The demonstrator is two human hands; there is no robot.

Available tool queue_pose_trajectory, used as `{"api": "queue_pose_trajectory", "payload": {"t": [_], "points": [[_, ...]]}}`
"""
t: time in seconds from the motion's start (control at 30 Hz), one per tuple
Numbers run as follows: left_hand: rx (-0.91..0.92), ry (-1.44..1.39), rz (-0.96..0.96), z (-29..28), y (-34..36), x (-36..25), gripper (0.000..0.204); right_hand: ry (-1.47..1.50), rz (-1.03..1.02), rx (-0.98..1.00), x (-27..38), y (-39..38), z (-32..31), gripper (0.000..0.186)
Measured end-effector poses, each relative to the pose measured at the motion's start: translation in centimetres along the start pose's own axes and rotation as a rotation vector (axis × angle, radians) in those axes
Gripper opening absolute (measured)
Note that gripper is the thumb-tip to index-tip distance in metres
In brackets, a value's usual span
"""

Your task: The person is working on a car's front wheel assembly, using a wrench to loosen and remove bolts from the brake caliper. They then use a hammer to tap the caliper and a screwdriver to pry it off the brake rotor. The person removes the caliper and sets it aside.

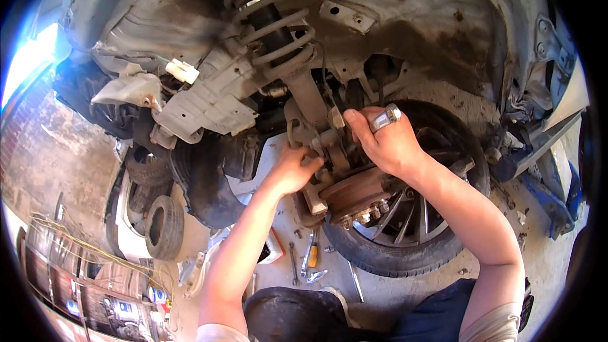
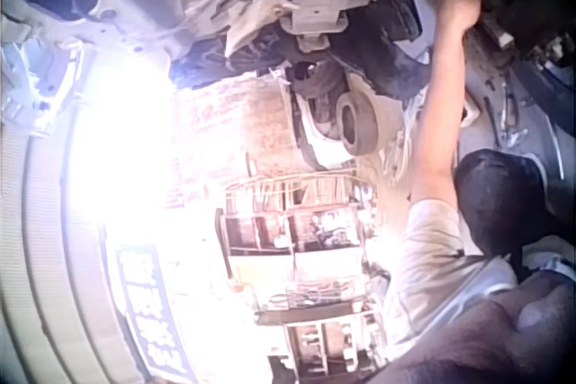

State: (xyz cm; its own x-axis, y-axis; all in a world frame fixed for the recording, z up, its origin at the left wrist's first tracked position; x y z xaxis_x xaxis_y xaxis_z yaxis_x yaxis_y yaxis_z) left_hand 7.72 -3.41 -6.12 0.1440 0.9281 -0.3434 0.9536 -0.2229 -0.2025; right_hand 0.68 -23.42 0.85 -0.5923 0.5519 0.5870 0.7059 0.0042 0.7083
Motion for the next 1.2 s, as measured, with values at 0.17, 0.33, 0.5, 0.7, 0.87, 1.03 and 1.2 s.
{"api": "queue_pose_trajectory", "payload": {"t": [0.17, 0.33, 0.5, 0.7, 0.87, 1.03, 1.2], "points": [[-0.023, 0.154, -0.089, -0.8, -0.8, -1.9, 0.035, 0.018, 0.045, 0.007, -0.8, -0.2, 0.1, 0.047], [-0.135, 0.038, -0.057, -1.5, -1.5, -0.9, 0.035, 0.028, -0.017, -0.066, 0.0, 0.1, -0.3, 0.046], [0.005, 0.116, 0.013, -0.8, -1.1, -1.6, 0.041, 0.007, -0.023, -0.067, -0.4, 0.0, -0.2, 0.046], [0.045, 0.181, -0.049, -0.7, -1.4, -1.3, 0.039, 0.031, 0.014, -0.046, -0.4, 0.0, 0.0, 0.048], [-0.062, 0.171, -0.121, -0.8, -0.8, -0.6, 0.035, 0.014, 0.023, -0.040, -0.6, 0.0, -0.1, 0.049], [-0.035, 0.103, -0.103, -0.5, -0.6, -0.2, 0.034, 0.016, 0.012, -0.042, -0.5, 0.1, 0.0, 0.048], [-0.106, 0.009, -0.106, -0.9, -1.1, -0.6, 0.034, 0.007, 0.017, -0.026, -0.4, 0.2, -0.2, 0.045]]}}
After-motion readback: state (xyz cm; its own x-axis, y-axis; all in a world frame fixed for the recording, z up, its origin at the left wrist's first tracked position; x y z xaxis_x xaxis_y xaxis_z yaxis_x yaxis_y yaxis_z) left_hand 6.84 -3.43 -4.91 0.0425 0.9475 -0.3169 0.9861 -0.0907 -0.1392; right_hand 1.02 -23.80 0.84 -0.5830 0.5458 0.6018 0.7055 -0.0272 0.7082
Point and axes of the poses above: each hand's wrist, its own y-axis towards the middle knuckle, its own z-axis out of the palm, x = y × z, the point moved 10 cm from there along y, towards the middle knuckle, and after that the axes turned 13 degrees about -z, right-handed, at the moved point
